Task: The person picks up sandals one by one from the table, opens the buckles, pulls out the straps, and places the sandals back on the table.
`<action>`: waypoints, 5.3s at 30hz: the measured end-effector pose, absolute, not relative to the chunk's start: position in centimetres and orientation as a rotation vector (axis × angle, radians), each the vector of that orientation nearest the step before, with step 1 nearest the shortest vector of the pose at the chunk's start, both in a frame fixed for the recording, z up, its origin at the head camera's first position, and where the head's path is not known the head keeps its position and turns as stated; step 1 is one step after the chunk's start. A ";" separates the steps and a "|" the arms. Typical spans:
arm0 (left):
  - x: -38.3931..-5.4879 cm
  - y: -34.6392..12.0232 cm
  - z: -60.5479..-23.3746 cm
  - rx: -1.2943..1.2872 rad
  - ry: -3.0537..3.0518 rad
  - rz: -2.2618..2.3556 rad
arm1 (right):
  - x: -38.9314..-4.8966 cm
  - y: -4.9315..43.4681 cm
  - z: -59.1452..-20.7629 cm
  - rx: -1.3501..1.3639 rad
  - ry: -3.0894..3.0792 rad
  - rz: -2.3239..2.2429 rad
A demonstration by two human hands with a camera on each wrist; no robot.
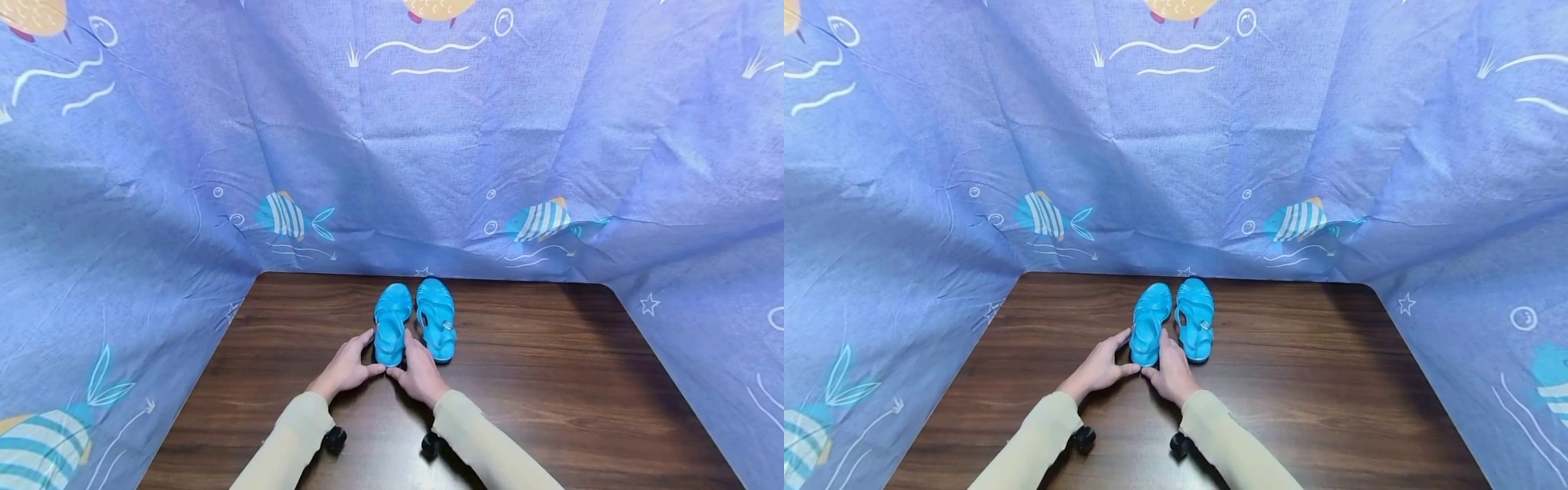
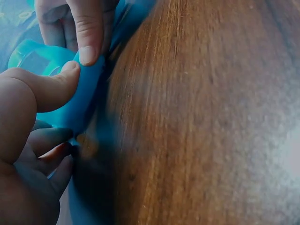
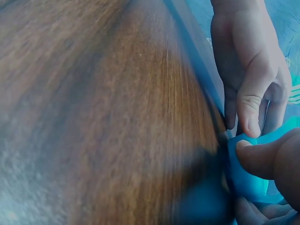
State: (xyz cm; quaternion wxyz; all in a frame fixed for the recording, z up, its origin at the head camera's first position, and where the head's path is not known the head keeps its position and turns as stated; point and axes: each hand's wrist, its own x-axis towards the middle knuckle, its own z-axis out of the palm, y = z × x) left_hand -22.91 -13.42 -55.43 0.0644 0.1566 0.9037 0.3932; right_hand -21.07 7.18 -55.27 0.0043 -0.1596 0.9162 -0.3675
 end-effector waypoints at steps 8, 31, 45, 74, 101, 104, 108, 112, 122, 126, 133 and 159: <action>-23.2 -13.0 -55.6 0.449 2.742 1.178 | -21.6 6.9 -55.1 -0.481 2.855 -1.144; -24.2 -12.6 -55.5 0.425 2.757 1.180 | -22.6 6.2 -54.9 -0.376 2.835 -1.130; -24.1 -12.7 -55.1 0.436 2.734 1.183 | -22.6 6.4 -54.8 -0.378 2.822 -1.120; -20.4 -14.1 -55.7 0.453 2.823 1.249 | -19.6 9.4 -54.6 -0.591 2.771 -1.093; -17.4 -7.6 -53.8 0.673 2.679 1.323 | -17.5 16.6 -54.4 -0.644 2.946 -1.340; -17.9 -6.6 -53.5 0.626 2.667 1.294 | -18.2 17.6 -54.3 -0.581 3.040 -1.330; -18.7 -5.5 -53.3 0.513 2.661 1.273 | -19.5 18.5 -54.4 -0.438 3.062 -1.230; -19.6 -4.4 -53.3 0.428 2.639 1.313 | -20.5 19.0 -54.6 -0.345 2.978 -1.150; -21.9 -2.1 -53.8 0.406 2.633 1.345 | -22.2 19.4 -55.1 -0.362 2.908 -1.150; -22.5 -1.9 -54.0 0.399 2.631 1.382 | -22.6 19.2 -55.1 -0.361 2.880 -1.184; -23.2 -1.7 -54.3 0.348 2.606 1.439 | -23.0 18.7 -55.2 -0.337 2.793 -1.302; -22.0 -1.7 -55.0 0.340 2.600 1.548 | -21.8 18.1 -55.6 -0.247 2.778 -1.396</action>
